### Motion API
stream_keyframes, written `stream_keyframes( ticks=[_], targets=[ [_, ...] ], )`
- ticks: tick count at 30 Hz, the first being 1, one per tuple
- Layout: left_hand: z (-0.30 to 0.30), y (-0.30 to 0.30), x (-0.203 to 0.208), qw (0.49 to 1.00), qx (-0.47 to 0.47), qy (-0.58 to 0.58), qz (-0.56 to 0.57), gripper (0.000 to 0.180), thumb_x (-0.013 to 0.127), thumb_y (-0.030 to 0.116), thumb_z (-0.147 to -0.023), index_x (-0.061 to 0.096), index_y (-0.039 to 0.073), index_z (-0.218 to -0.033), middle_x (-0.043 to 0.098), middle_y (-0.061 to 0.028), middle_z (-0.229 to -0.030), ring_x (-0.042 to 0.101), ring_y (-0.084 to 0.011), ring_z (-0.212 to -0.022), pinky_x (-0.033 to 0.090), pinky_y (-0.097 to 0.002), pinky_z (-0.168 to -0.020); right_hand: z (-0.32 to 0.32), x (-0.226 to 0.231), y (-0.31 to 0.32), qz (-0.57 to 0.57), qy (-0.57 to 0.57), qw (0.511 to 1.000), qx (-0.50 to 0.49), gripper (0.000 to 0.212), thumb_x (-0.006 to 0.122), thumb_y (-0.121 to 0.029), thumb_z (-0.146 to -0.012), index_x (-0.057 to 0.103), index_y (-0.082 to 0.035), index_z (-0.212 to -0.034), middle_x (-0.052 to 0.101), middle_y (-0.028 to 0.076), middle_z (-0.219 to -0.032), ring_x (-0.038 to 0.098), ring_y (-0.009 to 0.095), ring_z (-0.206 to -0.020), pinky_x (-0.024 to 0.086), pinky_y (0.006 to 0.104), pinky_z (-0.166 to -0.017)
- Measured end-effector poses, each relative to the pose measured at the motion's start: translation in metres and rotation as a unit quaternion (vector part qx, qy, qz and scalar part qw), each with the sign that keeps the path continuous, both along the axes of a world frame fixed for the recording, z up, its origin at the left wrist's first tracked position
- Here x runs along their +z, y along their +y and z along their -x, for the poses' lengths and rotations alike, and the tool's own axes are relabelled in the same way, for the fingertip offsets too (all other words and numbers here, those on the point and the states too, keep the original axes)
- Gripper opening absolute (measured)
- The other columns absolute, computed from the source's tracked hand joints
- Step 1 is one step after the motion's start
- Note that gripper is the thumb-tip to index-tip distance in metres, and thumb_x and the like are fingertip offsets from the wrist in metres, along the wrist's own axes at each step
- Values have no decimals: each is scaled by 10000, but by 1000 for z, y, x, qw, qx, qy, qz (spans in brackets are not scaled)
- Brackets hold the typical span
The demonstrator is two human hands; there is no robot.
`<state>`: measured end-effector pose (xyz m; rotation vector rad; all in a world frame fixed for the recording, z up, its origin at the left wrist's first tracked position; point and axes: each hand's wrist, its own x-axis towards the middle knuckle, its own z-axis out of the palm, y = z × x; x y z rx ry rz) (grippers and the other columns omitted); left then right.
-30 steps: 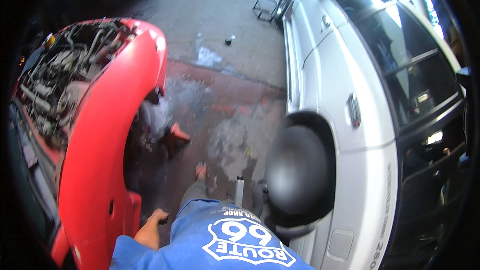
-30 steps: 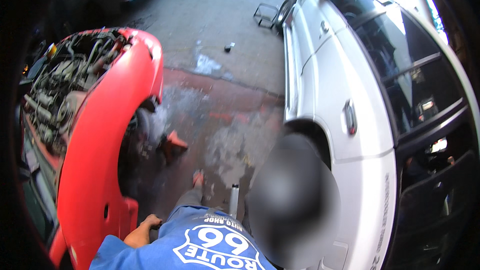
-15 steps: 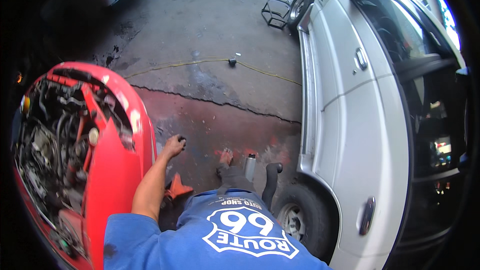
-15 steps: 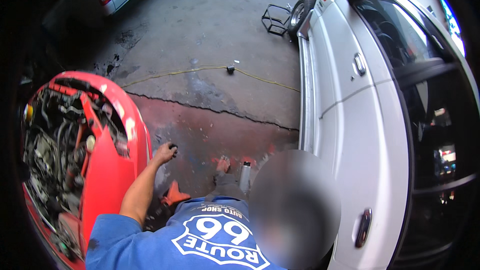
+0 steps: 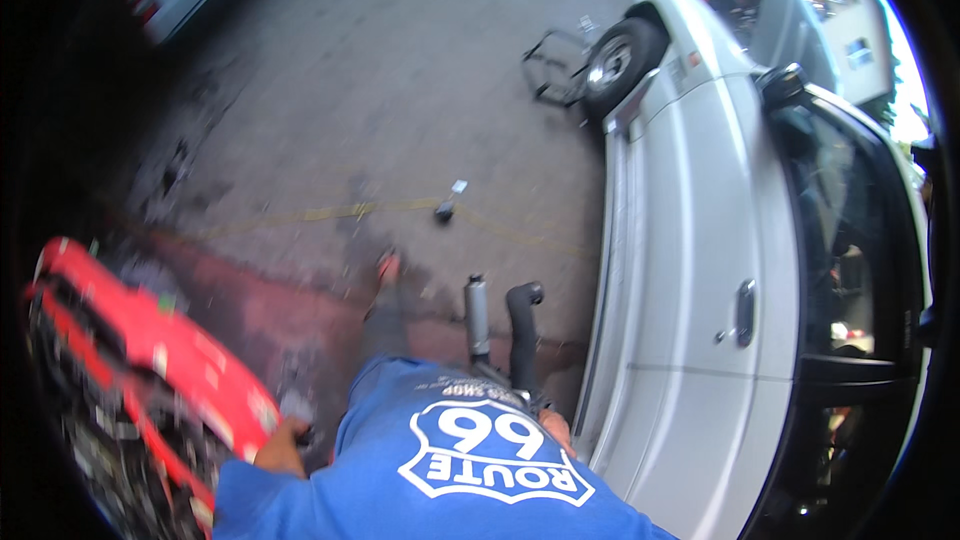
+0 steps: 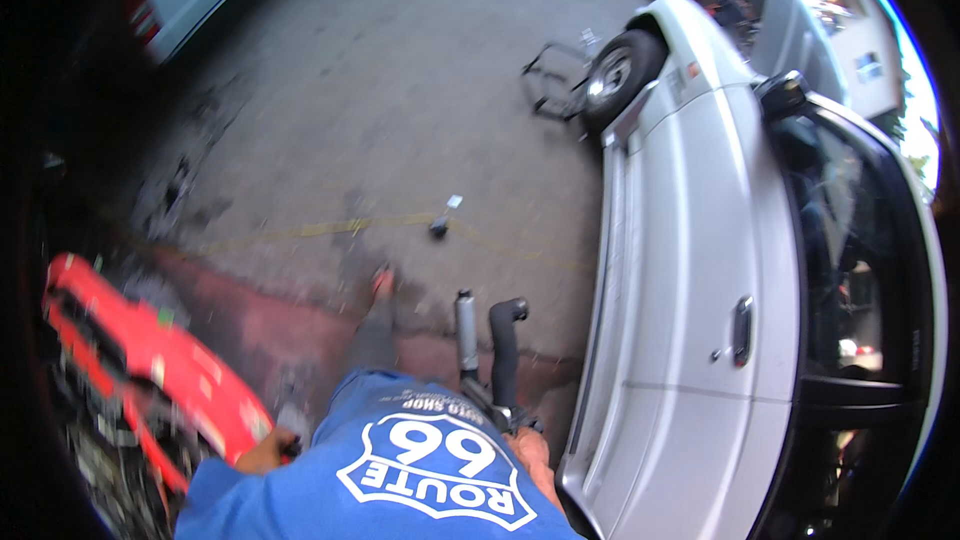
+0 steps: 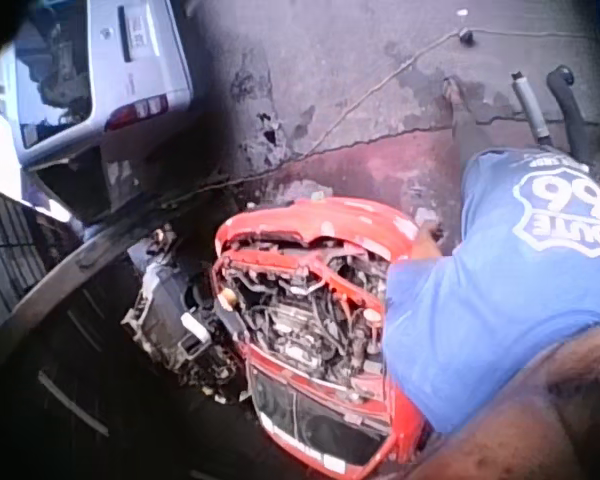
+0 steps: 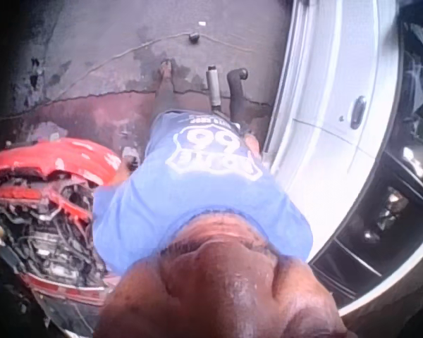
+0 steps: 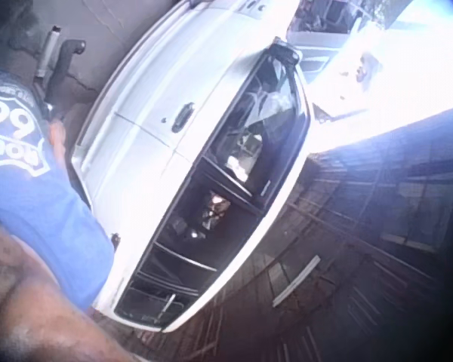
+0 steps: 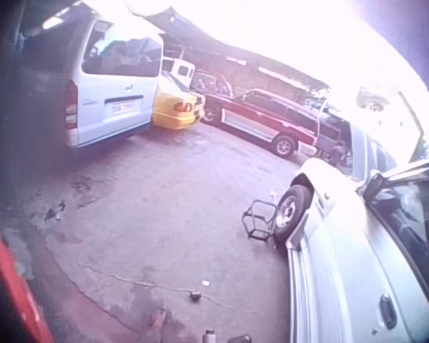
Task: The person removes a car battery, retrieves an intercooler from the floor, applies sealant to its edges, and installs it into the engine bay of a white car. The person then reconnects the battery and closes the hood.
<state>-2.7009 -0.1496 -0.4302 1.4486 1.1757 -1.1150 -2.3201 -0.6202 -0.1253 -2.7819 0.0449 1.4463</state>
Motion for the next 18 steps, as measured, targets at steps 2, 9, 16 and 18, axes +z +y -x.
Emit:
stream_keyframes(
  ticks=[2,9,16,18],
  targets=[
    [-91,59,12,993,86,76,22,271,496,184,-942,733,70,-1006,719,-198,-983,719,-325,-857,572,-484,-619,-78,38,61,15,-29,999,13,611,562,-508,-870,669,12,-1172,642,264,-1225,609,393,-1170,477,472,-996],
    [-585,306,145,898,-47,-312,-306,390,619,290,-894,689,-16,-1126,711,-245,-1050,693,-390,-992,530,-456,-872,-293,116,232,15,-48,998,-28,598,577,-469,-871,665,44,-1167,642,289,-1206,608,400,-1168,464,471,-1007],
    [-896,451,188,866,72,-464,-173,271,581,194,-976,682,-6,-1128,730,-103,-855,698,-166,-720,538,-326,-628,-520,106,379,-35,-18,997,-73,617,569,-459,-866,643,58,-1194,626,306,-1223,596,417,-1179,459,481,-1007],
    [-931,486,157,895,8,-397,-205,261,586,167,-972,643,-21,-1145,697,-101,-850,671,-168,-670,528,-327,-555,-599,110,422,-36,-19,996,-81,625,563,-459,-860,637,54,-1209,620,306,-1237,590,416,-1190,454,479,-1016]
  ],
)
